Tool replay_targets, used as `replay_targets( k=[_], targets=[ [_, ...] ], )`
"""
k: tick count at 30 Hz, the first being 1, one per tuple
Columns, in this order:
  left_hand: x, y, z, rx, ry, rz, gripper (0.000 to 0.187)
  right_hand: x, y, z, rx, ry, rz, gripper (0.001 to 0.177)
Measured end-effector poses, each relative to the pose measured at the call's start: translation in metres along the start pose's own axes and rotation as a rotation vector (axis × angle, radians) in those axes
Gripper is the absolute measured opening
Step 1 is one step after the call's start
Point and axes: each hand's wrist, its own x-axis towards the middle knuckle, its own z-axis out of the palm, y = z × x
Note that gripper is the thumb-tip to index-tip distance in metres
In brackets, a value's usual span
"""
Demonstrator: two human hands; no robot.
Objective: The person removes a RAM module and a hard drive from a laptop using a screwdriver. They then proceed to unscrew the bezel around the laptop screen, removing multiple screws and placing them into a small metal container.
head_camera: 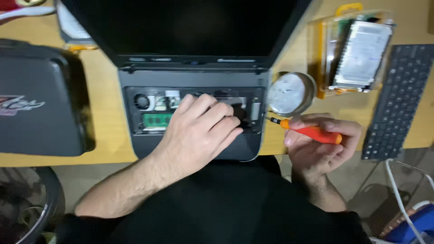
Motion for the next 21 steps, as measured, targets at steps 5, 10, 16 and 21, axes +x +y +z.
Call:
replay_targets(
  k=[5, 10, 16, 21],
  targets=[
    [0.050, 0.027, 0.025, 0.113, -0.176, -0.006, 0.029, -0.004, 0.008, -0.033, 0.093, 0.043, 0.005, 0.038],
    [0.086, 0.038, 0.057, 0.193, -0.214, 0.060, 0.026, 0.003, 0.013, -0.048, 0.073, 0.034, -0.029, 0.037],
    [0.097, 0.032, 0.073, 0.267, -0.241, 0.111, 0.030, 0.003, 0.017, -0.055, 0.037, 0.090, -0.054, 0.041],
    [0.077, 0.023, 0.038, 0.147, -0.295, 0.134, 0.039, -0.002, 0.020, -0.073, 0.260, 0.004, 0.080, 0.037]
  ],
)
